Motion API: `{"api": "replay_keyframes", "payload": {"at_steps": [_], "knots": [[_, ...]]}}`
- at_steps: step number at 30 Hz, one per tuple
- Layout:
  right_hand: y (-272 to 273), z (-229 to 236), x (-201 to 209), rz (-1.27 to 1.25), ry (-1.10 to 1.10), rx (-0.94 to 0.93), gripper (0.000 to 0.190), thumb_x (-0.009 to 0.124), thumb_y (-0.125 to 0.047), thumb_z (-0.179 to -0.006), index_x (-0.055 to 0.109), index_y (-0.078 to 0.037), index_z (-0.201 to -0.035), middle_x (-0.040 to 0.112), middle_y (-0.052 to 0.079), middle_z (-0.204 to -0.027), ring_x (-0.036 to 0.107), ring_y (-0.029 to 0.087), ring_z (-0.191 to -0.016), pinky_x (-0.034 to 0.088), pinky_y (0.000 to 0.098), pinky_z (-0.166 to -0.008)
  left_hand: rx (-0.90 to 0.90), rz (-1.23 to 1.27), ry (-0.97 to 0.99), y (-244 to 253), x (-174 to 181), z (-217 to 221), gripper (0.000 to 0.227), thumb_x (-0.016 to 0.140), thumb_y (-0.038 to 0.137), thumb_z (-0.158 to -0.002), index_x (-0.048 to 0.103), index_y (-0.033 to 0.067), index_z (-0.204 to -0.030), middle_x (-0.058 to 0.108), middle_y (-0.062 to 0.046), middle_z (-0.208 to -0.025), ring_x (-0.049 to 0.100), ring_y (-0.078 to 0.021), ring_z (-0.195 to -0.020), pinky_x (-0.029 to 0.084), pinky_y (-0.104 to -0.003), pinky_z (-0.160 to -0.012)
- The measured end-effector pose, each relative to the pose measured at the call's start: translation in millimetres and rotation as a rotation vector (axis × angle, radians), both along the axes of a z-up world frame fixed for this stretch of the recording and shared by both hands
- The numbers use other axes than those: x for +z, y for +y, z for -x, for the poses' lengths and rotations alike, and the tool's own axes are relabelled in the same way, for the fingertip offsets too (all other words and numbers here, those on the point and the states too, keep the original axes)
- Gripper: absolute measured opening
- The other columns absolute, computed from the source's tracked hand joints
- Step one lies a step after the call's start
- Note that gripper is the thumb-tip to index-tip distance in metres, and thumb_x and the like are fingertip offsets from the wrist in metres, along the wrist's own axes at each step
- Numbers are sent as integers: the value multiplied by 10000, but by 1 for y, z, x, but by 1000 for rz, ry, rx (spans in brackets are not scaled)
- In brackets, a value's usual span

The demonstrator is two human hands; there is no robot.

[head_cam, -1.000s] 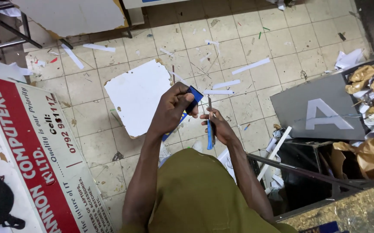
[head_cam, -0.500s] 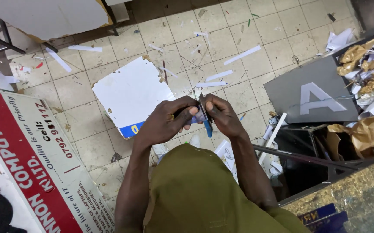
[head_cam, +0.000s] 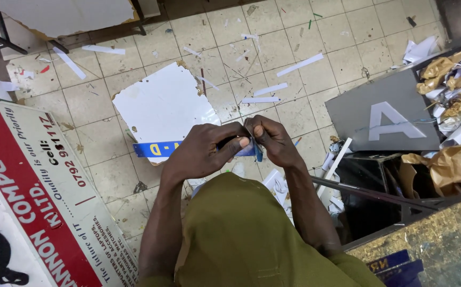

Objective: The person uses a utility knife to cut a blue sign with yellow text into smaller pieces. They trim the edges and separate the letters, placing the cut pieces on a workbench. Finally, they pick up a spray bottle and spray the cut sign pieces.

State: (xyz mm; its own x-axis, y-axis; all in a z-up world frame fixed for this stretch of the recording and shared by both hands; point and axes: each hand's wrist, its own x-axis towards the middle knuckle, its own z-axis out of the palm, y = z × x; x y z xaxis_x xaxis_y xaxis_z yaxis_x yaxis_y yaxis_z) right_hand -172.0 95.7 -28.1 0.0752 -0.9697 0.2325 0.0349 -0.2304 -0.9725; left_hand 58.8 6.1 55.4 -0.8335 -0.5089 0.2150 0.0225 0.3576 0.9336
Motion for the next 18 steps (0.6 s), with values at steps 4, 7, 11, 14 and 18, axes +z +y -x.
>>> {"api": "replay_keyframes", "payload": {"at_steps": [4,7,11,14,18], "knots": [[1,2,-9,13,-26,5,376,419,-262,-1264,568,-149,-938,460,-16,-753,398,104,-713,426,330,-733,-22,-1,-6,-1,2,1,198,596,236,-1177,737,111,-1115,740,-125,-636,642,-330,-503,551,-427,-582],[1,3,-16,16,-49,12,375,402,-260,-1268,554,-153,-943,469,-9,-757,400,112,-712,431,339,-743,-30,-4,-18,-3,-1,2,185,601,237,-1173,726,123,-1098,740,-116,-635,636,-331,-499,547,-429,-581],[2,1,-11,21,-57,-6,351,390,-253,-1271,523,-158,-961,438,-28,-774,370,99,-734,424,343,-741,-44,-35,-25,-3,-1,2,176,596,223,-1170,730,131,-1100,747,-112,-638,626,-316,-496,547,-424,-579],[4,1,-9,23,-48,6,349,399,-262,-1269,512,-159,-956,423,-22,-779,379,96,-727,424,333,-742,-48,-43,-25,-3,-4,2,166,603,196,-1162,738,134,-1089,749,-102,-636,617,-290,-494,548,-409,-584],[5,-2,-2,29,-35,3,346,410,-263,-1267,501,-162,-948,419,-24,-788,373,106,-739,418,340,-756,-50,-59,-8,-3,-6,3,164,608,186,-1154,758,138,-1110,740,-92,-627,585,-264,-481,532,-392,-568]]}}
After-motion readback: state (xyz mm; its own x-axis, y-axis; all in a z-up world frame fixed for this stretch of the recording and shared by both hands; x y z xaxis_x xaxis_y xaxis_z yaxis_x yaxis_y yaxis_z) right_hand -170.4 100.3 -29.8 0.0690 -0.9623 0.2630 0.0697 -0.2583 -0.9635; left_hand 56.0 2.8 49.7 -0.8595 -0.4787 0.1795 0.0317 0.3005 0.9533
